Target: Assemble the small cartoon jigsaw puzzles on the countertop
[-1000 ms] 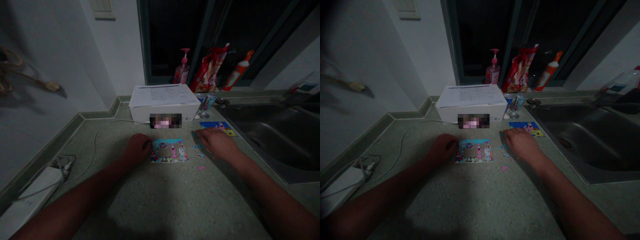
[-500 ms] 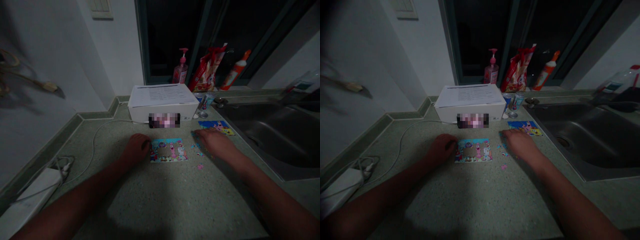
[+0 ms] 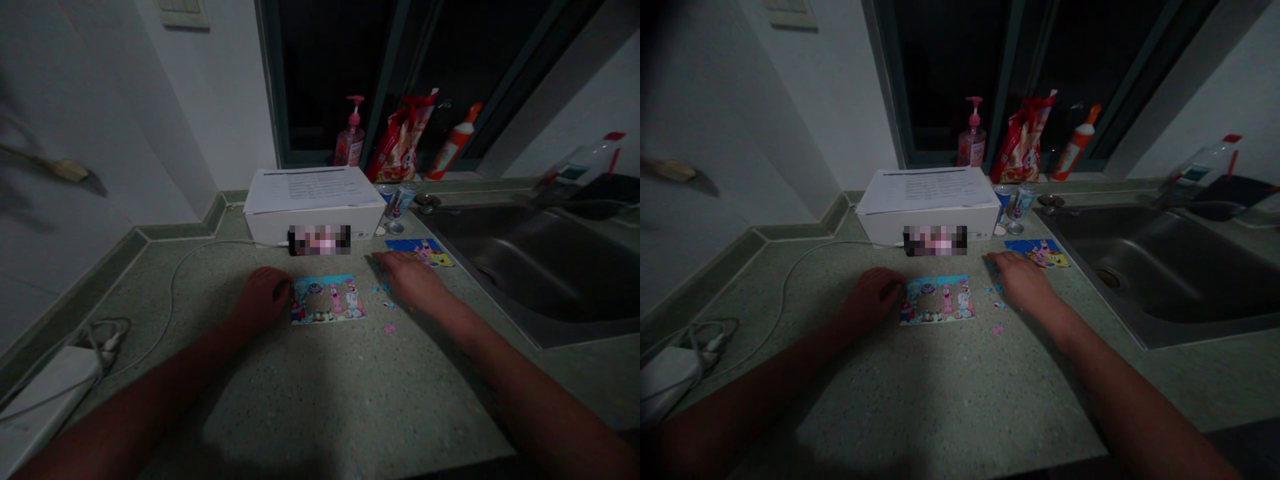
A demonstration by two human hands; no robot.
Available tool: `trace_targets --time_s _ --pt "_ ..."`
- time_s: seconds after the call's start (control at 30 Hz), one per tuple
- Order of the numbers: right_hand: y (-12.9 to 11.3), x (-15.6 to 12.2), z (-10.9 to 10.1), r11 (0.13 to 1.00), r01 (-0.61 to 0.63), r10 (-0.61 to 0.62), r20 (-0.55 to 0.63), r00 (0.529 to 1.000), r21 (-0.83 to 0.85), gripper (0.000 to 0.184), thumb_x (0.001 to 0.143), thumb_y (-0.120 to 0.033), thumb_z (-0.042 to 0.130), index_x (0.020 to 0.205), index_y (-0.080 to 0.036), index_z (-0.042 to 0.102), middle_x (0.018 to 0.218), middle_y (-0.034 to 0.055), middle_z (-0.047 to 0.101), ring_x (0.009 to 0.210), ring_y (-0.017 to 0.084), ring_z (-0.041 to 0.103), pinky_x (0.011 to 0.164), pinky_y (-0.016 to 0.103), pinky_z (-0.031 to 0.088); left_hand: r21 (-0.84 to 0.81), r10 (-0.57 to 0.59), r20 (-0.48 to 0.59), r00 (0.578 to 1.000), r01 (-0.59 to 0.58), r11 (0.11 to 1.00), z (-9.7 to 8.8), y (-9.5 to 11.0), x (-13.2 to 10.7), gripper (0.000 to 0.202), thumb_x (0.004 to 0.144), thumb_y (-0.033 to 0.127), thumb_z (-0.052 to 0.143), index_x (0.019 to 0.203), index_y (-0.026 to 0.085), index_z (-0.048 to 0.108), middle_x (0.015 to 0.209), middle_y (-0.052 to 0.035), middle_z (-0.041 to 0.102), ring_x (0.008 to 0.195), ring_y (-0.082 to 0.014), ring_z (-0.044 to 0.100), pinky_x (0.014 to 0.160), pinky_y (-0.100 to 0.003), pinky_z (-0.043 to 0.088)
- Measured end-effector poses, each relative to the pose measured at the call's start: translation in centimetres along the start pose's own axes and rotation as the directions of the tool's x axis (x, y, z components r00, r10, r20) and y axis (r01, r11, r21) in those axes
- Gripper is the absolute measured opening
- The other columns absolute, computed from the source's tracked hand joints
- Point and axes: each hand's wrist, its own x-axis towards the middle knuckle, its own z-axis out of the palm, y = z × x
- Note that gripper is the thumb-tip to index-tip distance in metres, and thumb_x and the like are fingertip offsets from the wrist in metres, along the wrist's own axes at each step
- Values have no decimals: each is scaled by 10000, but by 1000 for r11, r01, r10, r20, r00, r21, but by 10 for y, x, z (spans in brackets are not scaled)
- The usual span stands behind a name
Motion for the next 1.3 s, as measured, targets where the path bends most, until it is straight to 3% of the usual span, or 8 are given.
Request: trace_targets --time_s 0.17,0.47,0.73,0.9,1.1,1.3 --pt "-5 3 12 1000 25 -25 -53 998 -10 411 1052 -160 494 1398 -134 716 1327 182 789 1229 332 739 1096 490 545 7 -7 15 1000 7 1000 -2 3 0 201 978 139 567 1043 204 746 1053 -91 806 1033 -280 737 1032 -494 584" --pt "-1 7 31 998 50 -47 -110 993 28 468 991 -64 462 1346 -137 758 1249 181 799 1149 324 750 1030 487 559 4 15 -9 1000 -15 1000 1 -1 0 200 973 153 575 1027 230 751 1030 -80 812 1012 -286 755 1005 -518 613" --pt "-11 2 11 999 -8 8 11 1000 -47 457 1032 -67 465 1404 -129 724 1295 173 777 1198 300 715 1066 402 507 -16 34 7 999 -34 999 -2 0 -1 243 1005 202 543 1050 292 764 1059 -78 809 1038 -301 754 1018 -548 606" --pt "-12 3 8 999 -24 26 44 999 -46 463 1045 -98 450 1409 -170 727 1288 174 774 1196 316 704 1075 430 501 -7 35 6 999 -35 999 0 -1 -1 232 989 168 542 1054 238 754 1054 -101 805 1031 -299 746 1017 -540 603" --pt "-11 5 10 998 -47 50 52 997 -52 392 1058 -156 511 1367 -143 751 1237 175 782 1179 320 709 1071 424 494 -4 27 7 1000 -27 1000 -1 1 -1 228 978 170 555 1043 240 762 1049 -93 808 1029 -297 753 1018 -533 605" --pt "-3 3 8 995 -75 74 -11 997 -71 471 1049 -78 459 1421 -171 734 1277 160 787 1182 309 730 1039 408 519 -1 3 20 1000 -3 1000 -8 5 0 313 1009 215 512 1042 352 792 1062 -51 817 1047 -285 758 1015 -535 610"
